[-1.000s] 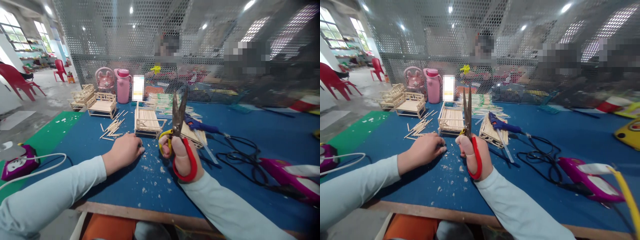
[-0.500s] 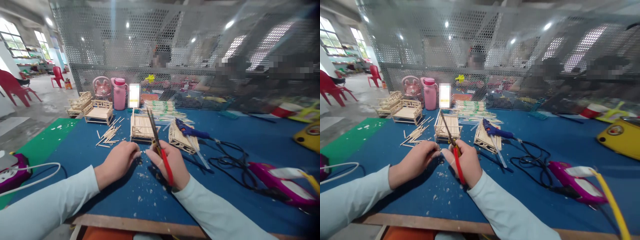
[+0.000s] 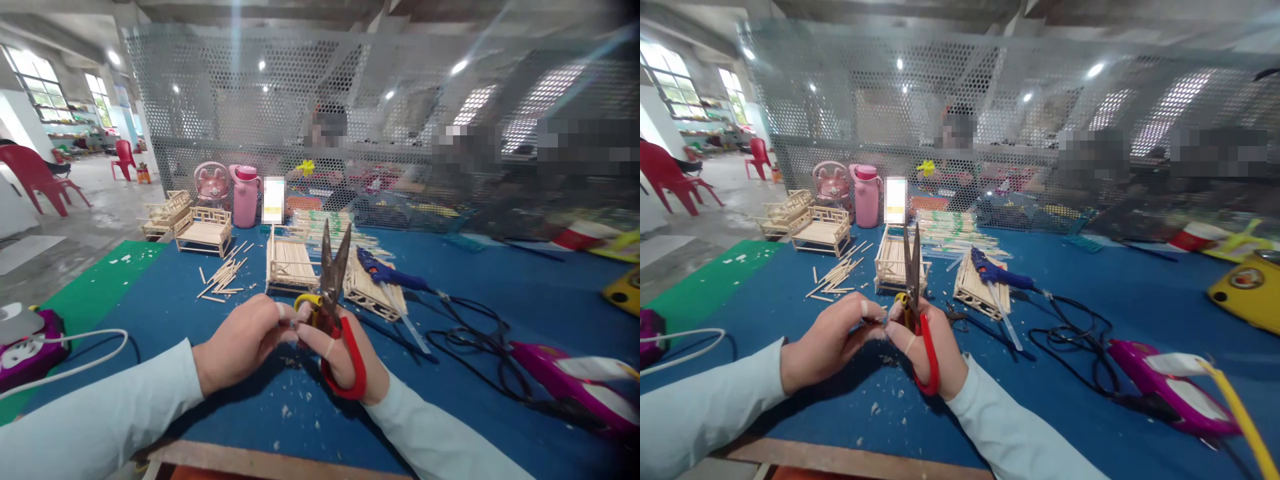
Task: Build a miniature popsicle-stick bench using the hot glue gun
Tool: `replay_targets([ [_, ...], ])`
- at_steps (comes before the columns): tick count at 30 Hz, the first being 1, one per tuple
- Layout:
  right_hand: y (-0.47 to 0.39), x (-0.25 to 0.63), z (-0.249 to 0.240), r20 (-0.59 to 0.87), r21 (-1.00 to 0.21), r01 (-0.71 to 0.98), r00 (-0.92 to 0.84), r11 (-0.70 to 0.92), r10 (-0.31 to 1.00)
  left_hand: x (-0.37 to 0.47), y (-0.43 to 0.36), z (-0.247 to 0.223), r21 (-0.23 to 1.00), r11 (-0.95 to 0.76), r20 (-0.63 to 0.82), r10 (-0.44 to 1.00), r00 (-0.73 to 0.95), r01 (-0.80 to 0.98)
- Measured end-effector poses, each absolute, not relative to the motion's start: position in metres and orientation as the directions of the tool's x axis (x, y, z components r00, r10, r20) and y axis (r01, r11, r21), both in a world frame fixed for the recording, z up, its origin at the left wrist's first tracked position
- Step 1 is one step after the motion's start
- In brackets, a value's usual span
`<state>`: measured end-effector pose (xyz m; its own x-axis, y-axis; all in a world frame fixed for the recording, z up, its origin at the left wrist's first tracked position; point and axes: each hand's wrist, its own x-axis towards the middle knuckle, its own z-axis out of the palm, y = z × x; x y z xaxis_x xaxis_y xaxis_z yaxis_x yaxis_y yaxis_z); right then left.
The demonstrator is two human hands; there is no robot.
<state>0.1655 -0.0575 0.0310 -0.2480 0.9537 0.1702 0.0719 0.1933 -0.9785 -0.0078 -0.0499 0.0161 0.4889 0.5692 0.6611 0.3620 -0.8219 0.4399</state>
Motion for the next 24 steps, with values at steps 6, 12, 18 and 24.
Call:
replay_targets([
  [6, -0.051, 0.162, 0.024, 0.188, -0.981, -0.074, -0.165, 0.178, 0.968, 0.002, -0.053, 0.008, 0.875, -0.48, 0.434, 0.838, 0.33, 0.069],
  [12, -0.048, 0.16, 0.02, 0.158, -0.981, -0.136, -0.148, 0.138, 0.976, 0.008, -0.053, 0.009, 0.924, -0.379, 0.374, 0.867, 0.329, -0.051],
  [18, -0.058, 0.163, 0.032, 0.176, -0.972, 0.124, -0.191, 0.202, 0.966, 0.008, -0.053, 0.018, 0.965, -0.213, 0.25, 0.927, 0.281, -0.153],
  [24, -0.055, 0.175, 0.034, 0.207, -0.9, 0.32, -0.283, 0.296, 0.936, 0.003, -0.046, 0.022, 0.973, -0.209, 0.227, 0.946, 0.232, -0.102],
])
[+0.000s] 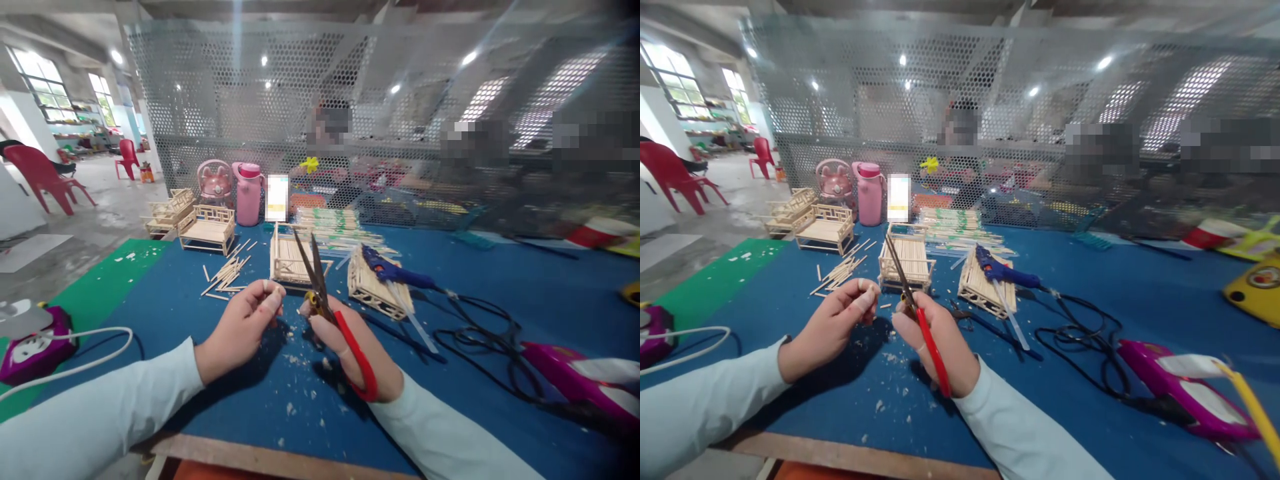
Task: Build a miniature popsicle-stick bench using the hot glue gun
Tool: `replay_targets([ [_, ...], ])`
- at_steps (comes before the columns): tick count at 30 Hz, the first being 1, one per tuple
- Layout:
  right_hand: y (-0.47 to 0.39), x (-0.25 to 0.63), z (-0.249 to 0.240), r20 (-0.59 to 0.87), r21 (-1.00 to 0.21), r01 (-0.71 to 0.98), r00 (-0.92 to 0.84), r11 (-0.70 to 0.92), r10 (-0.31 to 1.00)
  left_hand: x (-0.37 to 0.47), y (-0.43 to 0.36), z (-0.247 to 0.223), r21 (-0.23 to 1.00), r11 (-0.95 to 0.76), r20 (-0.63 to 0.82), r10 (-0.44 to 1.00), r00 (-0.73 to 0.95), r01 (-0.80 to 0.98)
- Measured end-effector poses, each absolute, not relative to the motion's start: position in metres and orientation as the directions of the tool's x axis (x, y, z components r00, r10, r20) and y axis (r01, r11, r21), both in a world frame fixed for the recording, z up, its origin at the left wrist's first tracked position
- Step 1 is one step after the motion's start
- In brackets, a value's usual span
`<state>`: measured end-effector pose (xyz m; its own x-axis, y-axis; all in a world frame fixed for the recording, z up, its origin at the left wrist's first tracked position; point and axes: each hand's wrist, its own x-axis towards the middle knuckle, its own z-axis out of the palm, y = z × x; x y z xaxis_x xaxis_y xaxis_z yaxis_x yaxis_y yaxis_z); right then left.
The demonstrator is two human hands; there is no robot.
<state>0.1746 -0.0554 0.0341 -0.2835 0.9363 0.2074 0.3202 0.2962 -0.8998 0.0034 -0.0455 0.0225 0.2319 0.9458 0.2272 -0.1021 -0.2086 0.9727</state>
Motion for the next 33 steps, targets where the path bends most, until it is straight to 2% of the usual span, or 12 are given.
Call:
replay_targets([
  [5, -0.048, 0.183, 0.019, 0.26, -0.789, 0.459, -0.353, 0.408, 0.899, -0.001, -0.044, 0.028, 0.969, -0.248, 0.243, 0.944, 0.225, -0.005],
  [10, -0.053, 0.178, 0.028, 0.162, -0.777, 0.516, -0.389, 0.36, 0.907, -0.004, -0.046, 0.027, 0.944, -0.326, 0.304, 0.919, 0.252, 0.05],
  [18, -0.055, 0.176, 0.031, 0.139, -0.822, 0.45, -0.436, 0.349, 0.889, -0.006, -0.046, 0.025, 0.893, -0.44, 0.388, 0.861, 0.328, 0.096],
  [33, -0.05, 0.181, 0.022, 0.232, -0.846, 0.349, -0.441, 0.404, 0.867, -0.006, -0.049, 0.03, 0.873, -0.469, 0.416, 0.859, 0.297, 0.132],
])
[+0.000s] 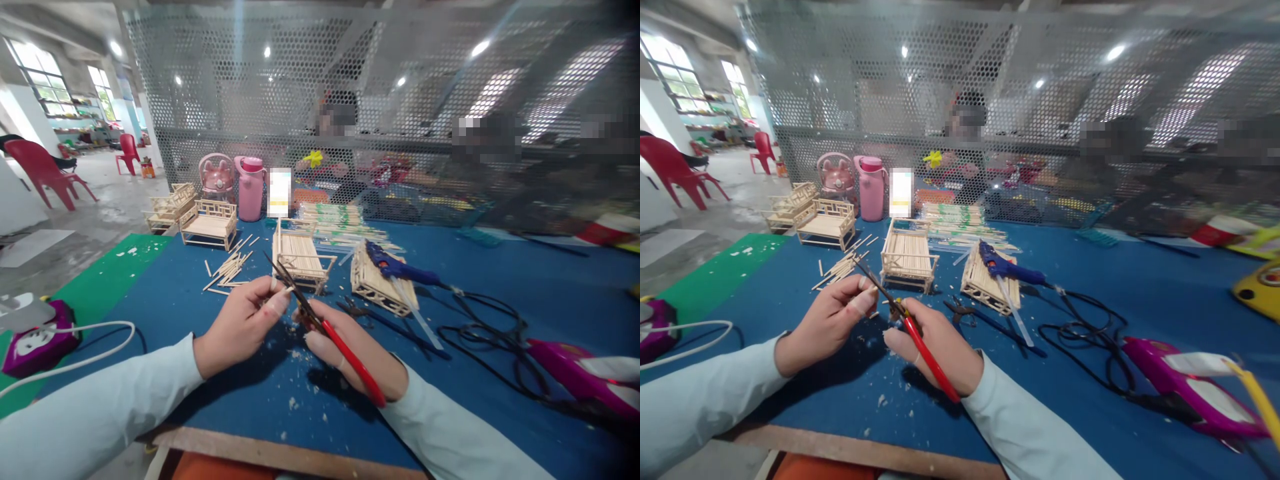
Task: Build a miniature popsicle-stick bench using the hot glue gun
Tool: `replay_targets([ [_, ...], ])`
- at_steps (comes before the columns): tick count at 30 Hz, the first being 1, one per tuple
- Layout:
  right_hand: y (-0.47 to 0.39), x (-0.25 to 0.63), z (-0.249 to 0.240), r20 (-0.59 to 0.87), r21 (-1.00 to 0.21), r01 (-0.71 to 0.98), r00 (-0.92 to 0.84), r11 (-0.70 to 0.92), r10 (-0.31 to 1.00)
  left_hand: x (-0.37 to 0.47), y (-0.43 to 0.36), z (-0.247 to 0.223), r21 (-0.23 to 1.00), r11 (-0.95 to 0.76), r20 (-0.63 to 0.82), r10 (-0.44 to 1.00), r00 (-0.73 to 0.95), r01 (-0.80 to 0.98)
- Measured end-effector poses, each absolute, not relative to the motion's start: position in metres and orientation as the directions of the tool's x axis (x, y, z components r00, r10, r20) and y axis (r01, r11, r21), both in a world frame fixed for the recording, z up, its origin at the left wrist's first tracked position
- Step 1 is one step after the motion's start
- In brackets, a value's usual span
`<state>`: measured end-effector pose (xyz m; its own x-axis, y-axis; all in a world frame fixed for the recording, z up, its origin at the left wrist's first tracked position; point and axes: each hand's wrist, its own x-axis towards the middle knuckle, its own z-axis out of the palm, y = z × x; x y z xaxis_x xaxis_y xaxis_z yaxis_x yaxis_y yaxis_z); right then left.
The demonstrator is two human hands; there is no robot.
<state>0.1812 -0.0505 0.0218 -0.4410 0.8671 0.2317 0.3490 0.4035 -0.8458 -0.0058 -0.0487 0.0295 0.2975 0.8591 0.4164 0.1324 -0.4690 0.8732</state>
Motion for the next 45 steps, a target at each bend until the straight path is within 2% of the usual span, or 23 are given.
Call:
replay_targets([
  [8, -0.051, 0.182, 0.02, 0.217, -0.836, 0.36, -0.476, 0.414, 0.852, -0.006, -0.049, 0.029, 0.863, -0.48, 0.424, 0.857, 0.294, 0.154],
  [20, -0.06, 0.179, 0.037, 0.163, -0.798, 0.449, -0.481, 0.402, 0.861, -0.009, -0.049, 0.031, 0.783, -0.573, 0.477, 0.803, 0.356, 0.242],
  [29, -0.061, 0.174, 0.031, 0.163, -0.641, 0.648, -0.409, 0.411, 0.898, -0.008, -0.049, 0.033, 0.786, -0.559, 0.463, 0.816, 0.347, 0.265],
  [36, -0.058, 0.176, 0.031, 0.302, -0.454, 0.768, -0.345, 0.452, 0.889, -0.009, -0.046, 0.028, 0.893, -0.429, 0.377, 0.879, 0.292, 0.139],
  [38, -0.058, 0.176, 0.03, 0.317, -0.481, 0.773, -0.286, 0.413, 0.904, -0.008, -0.045, 0.026, 0.94, -0.333, 0.298, 0.908, 0.296, 0.077],
  [40, -0.059, 0.175, 0.029, 0.301, -0.583, 0.73, -0.213, 0.357, 0.929, -0.006, -0.045, 0.024, 0.978, -0.208, 0.194, 0.931, 0.31, 0.01],
  [43, -0.059, 0.173, 0.029, 0.244, -0.82, 0.496, -0.147, 0.285, 0.959, -0.002, -0.044, 0.02, 0.997, -0.052, 0.067, 0.923, 0.379, -0.049],
  [45, -0.06, 0.172, 0.031, 0.225, -0.917, 0.304, -0.138, 0.257, 0.965, 0.0, -0.045, 0.018, 1.0, -0.007, 0.015, 0.894, 0.448, -0.019],
])
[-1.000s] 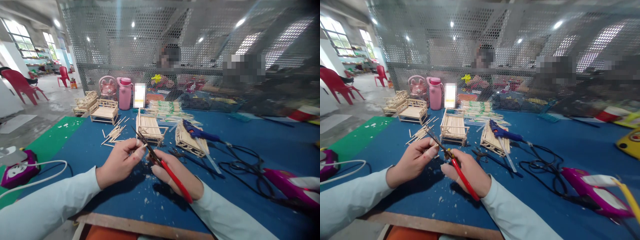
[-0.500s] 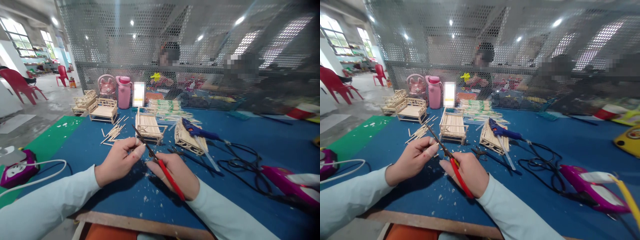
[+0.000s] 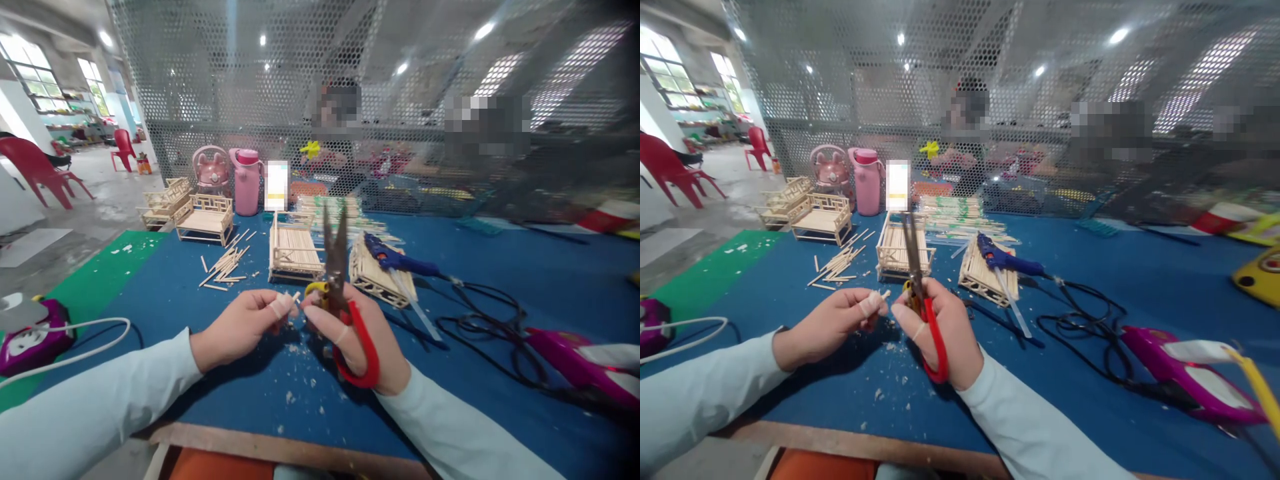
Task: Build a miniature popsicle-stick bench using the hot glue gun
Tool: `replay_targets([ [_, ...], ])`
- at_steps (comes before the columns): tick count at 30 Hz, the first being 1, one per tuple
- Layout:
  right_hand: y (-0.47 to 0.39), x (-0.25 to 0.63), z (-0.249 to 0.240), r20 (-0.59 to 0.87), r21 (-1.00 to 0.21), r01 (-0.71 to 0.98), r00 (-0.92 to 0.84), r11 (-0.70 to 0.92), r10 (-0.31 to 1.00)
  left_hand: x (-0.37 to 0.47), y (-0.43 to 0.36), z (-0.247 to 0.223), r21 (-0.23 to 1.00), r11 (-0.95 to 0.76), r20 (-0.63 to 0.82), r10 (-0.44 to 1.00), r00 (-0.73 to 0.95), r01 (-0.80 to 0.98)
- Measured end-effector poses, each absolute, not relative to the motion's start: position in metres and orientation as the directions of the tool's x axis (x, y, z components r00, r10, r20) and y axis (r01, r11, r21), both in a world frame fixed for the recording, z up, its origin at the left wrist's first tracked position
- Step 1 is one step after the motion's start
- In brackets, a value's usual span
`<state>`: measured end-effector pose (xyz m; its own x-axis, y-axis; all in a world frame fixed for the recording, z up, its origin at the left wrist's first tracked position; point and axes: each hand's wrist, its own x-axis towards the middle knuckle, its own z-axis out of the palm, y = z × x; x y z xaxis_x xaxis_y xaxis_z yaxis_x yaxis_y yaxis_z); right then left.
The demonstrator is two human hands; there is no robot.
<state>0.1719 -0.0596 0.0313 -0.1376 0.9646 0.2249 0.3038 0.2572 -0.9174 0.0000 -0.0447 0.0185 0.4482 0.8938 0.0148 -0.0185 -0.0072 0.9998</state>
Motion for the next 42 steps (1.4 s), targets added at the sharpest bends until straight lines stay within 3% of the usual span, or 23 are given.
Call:
replay_targets([
  [5, -0.058, 0.171, 0.033, 0.207, -0.965, 0.134, -0.14, 0.226, 0.968, 0.001, -0.05, 0.02, 0.988, -0.105, 0.028, 0.84, 0.542, 0.112],
  [10, -0.055, 0.167, 0.031, 0.072, -0.994, -0.094, -0.112, 0.062, 0.991, 0.0, -0.05, 0.017, 0.983, -0.174, 0.13, 0.881, 0.455, 0.057],
  [14, -0.053, 0.163, 0.03, -0.022, -0.949, -0.311, -0.093, -0.05, 0.995, 0.0, -0.049, 0.013, 0.931, -0.364, 0.32, 0.857, 0.404, 0.034],
  [18, -0.055, 0.16, 0.026, 0.003, -0.934, -0.354, -0.127, -0.042, 0.992, 0.003, -0.052, 0.012, 0.84, -0.542, 0.488, 0.771, 0.41, 0.02],
  [21, -0.059, 0.159, 0.024, 0.032, -0.962, -0.274, -0.187, -0.021, 0.982, 0.004, -0.054, 0.012, 0.841, -0.542, 0.505, 0.787, 0.355, 0.006],
  [25, -0.065, 0.162, 0.033, 0.093, -0.996, -0.009, -0.145, 0.093, 0.985, 0.002, -0.054, 0.015, 0.892, -0.451, 0.422, 0.844, 0.331, 0.015],
  [31, -0.068, 0.169, 0.047, 0.121, -0.933, 0.295, -0.285, 0.207, 0.951, -0.003, -0.054, 0.016, 0.909, -0.413, 0.359, 0.84, 0.407, 0.05],
  [42, -0.066, 0.173, 0.047, 0.043, -0.849, 0.462, -0.424, 0.257, 0.905, -0.007, -0.053, 0.026, 0.887, -0.433, 0.361, 0.866, 0.344, 0.158],
])
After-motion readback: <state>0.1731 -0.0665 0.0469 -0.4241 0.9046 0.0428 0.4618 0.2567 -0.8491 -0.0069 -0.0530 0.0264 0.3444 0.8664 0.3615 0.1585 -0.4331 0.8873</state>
